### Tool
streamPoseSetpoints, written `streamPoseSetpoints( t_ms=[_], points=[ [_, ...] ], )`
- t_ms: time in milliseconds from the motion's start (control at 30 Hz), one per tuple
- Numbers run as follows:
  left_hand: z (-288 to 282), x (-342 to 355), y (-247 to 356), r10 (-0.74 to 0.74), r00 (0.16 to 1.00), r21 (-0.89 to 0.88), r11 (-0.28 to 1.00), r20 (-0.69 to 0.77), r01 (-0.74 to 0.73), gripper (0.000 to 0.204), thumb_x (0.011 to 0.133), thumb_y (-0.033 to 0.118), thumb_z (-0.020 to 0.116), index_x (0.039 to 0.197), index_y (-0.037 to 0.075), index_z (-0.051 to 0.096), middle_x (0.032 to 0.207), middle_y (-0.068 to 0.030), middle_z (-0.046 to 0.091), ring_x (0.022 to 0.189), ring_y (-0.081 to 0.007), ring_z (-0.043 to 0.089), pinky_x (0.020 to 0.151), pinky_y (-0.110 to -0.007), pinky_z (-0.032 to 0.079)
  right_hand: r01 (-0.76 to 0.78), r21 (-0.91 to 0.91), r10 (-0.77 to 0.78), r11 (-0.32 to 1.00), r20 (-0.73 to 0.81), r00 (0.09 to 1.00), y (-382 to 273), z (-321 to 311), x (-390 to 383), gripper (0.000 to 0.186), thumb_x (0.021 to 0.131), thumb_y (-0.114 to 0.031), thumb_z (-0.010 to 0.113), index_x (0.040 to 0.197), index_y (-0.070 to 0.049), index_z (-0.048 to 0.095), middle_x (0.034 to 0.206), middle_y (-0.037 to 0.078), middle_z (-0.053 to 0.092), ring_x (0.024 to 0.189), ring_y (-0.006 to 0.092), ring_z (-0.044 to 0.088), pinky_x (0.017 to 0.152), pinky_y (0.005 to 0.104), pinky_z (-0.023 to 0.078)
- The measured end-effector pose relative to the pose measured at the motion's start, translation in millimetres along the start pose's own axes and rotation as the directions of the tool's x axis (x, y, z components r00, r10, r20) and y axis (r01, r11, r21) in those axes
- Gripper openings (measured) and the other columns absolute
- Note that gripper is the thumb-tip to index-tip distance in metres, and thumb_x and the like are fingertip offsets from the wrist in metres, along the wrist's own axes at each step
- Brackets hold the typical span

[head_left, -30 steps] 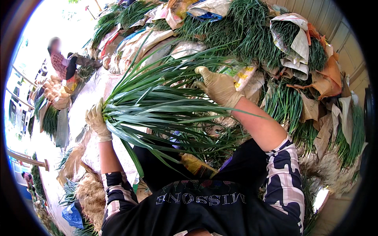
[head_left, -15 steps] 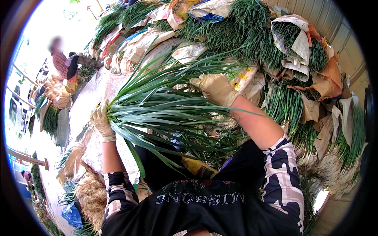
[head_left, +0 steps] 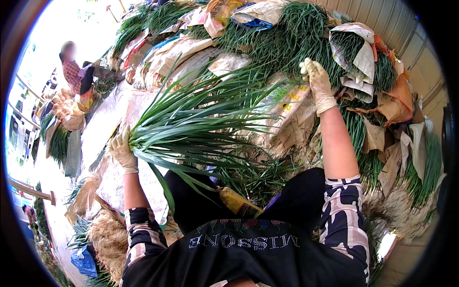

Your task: The person sits on the floor and sorts green onions by hand, gathering them into bundles and placing them on a white tarp. The person wears gloves and handles the onions one at a time.

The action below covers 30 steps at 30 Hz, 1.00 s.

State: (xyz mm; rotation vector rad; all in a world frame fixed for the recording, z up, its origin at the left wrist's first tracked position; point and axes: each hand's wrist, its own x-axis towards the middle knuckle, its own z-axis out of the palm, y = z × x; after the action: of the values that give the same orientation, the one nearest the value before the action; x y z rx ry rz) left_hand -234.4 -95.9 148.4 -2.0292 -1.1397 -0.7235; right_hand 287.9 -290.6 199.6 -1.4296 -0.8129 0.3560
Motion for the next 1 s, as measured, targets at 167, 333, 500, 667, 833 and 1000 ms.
streamPoseSetpoints(
  t_ms=[167,333,500,667,833,1000],
  points=[
    [2,-2,-15,-0.031,0.999,0.014,0.999,0.019,0.031,0.045,0.077,0.021,0.052,0.121,0.027,0.048,0.090,0.0020,0.052,0.091,-0.0156,0.048,0.090,-0.036,0.031,0.077,-0.483,0.113,0.872,0.351,0.930,11,27,-12,0.025,0.087,-0.027,0.048,0.107,-0.015,0.057,0.108,0.008,0.058,0.095,0.0191,0.055,0.083,0.0322,0.045],
    [3,-3,-18,-0.014,1.000,0.044,0.999,-0.002,0.014,0.047,0.075,0.020,0.053,0.121,0.027,0.048,0.088,0.0011,0.051,0.089,-0.0165,0.048,0.089,-0.037,0.031,0.482,-0.720,0.177,0.499,0.629,0.757,3,82,-15,0.029,0.082,-0.023,0.055,0.111,-0.017,0.057,0.103,0.012,0.055,0.097,0.0260,0.053,0.087,0.0315,0.041],
    [-2,-3,-20,-0.016,1.000,-0.017,1.000,0.011,0.016,0.046,0.074,0.020,0.053,0.119,0.026,0.049,0.086,0.0006,0.051,0.088,-0.0168,0.048,0.089,-0.037,0.031,0.401,-0.650,0.117,0.646,0.603,0.789,19,112,-9,0.043,0.077,-0.028,0.061,0.112,-0.006,0.050,0.102,0.015,0.055,0.096,0.0283,0.052,0.083,0.0351,0.041],
    [0,-7,-12,-0.050,0.995,-0.047,0.997,0.087,0.054,0.044,0.075,0.021,0.052,0.118,0.025,0.050,0.087,-0.0012,0.052,0.088,-0.0174,0.049,0.088,-0.036,0.031,0.103,-0.385,0.082,0.917,0.435,0.897,37,113,-15,0.064,0.076,-0.017,0.061,0.132,-0.010,0.031,0.102,0.018,0.058,0.096,0.0268,0.056,0.084,0.0316,0.041],
    [0,-12,-10,-0.051,0.991,-0.059,0.997,0.123,0.059,0.044,0.075,0.021,0.053,0.119,0.024,0.050,0.091,-0.0004,0.054,0.089,-0.0174,0.049,0.088,-0.037,0.032,0.168,-0.481,0.106,0.861,0.491,0.865,17,112,-29,0.069,0.082,-0.026,0.054,0.138,-0.016,0.015,0.103,0.017,0.057,0.087,0.0272,0.055,0.080,0.0323,0.041],
    [2,-12,-1,-0.035,0.990,-0.096,0.994,0.134,0.048,0.042,0.075,0.018,0.053,0.117,0.023,0.051,0.091,0.0007,0.055,0.092,-0.0175,0.050,0.089,-0.038,0.031,0.386,-0.644,0.070,0.661,0.565,0.822,28,112,-31,0.050,0.086,-0.038,0.042,0.124,-0.005,0.041,0.112,0.018,0.053,0.100,0.0348,0.050,0.086,0.0352,0.041]
  ],
)
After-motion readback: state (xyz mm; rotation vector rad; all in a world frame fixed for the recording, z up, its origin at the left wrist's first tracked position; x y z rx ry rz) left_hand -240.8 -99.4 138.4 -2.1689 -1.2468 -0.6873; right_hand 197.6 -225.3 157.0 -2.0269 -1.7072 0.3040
